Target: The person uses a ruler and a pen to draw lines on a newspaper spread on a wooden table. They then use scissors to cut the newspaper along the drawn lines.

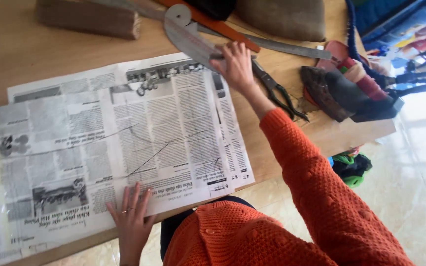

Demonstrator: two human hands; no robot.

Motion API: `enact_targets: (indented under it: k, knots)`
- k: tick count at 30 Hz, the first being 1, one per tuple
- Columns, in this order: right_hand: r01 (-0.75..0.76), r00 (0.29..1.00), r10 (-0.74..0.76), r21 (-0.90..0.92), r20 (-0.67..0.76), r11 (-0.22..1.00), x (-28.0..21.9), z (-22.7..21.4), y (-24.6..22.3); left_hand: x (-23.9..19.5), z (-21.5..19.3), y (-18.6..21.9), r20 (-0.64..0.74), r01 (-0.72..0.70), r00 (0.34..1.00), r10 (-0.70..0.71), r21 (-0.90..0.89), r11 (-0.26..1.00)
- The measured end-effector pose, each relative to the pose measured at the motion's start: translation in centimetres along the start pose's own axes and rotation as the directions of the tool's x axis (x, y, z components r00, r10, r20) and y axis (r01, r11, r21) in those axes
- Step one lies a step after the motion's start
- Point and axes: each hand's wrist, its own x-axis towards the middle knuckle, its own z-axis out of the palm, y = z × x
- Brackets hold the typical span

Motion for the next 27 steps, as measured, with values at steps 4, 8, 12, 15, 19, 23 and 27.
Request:
enact_targets:
  k: [4, 8, 12, 15, 19, 23, 27]
  knots:
    - [-0.049, 0.991, 0.038, 0.081, 0.131, 0.995, -5.7, -2.9, -0.1, 1.6, 2.0, 1.7, -0.011, -0.115, 0.993, 0.115, 0.012, 0.993]
    - [-0.106, 0.994, 0.099, 0.199, 0.045, 0.974, -9.4, -7.4, 1.5, 2.6, 2.9, 3.1, 0.000, -0.094, 0.996, 0.094, 0.018, 0.995]
    - [-0.315, 0.945, 0.266, 0.320, 0.189, 0.893, -11.4, -9.2, 3.7, 2.9, 3.8, 3.6, -0.004, -0.066, 0.998, 0.066, 0.028, 0.997]
    - [-0.307, 0.948, 0.254, 0.353, 0.189, 0.884, -11.8, -9.5, 4.0, 2.7, 4.4, 3.9, -0.037, -0.089, 0.995, 0.092, 0.086, 0.992]
    - [-0.339, 0.940, 0.300, 0.337, 0.162, 0.878, -11.6, -8.8, 3.9, 2.4, 5.1, 4.2, -0.093, -0.149, 0.983, 0.161, 0.125, 0.981]
    - [-0.379, 0.924, 0.358, 0.192, 0.137, 0.905, -10.6, -8.4, 3.0, 2.9, 3.6, 5.3, -0.152, -0.199, 0.962, 0.229, 0.186, 0.962]
    - [-0.400, 0.916, 0.387, 0.197, 0.102, 0.895, -10.0, -7.8, 3.4, 3.2, 2.8, 5.6, -0.177, -0.189, 0.959, 0.222, 0.186, 0.964]
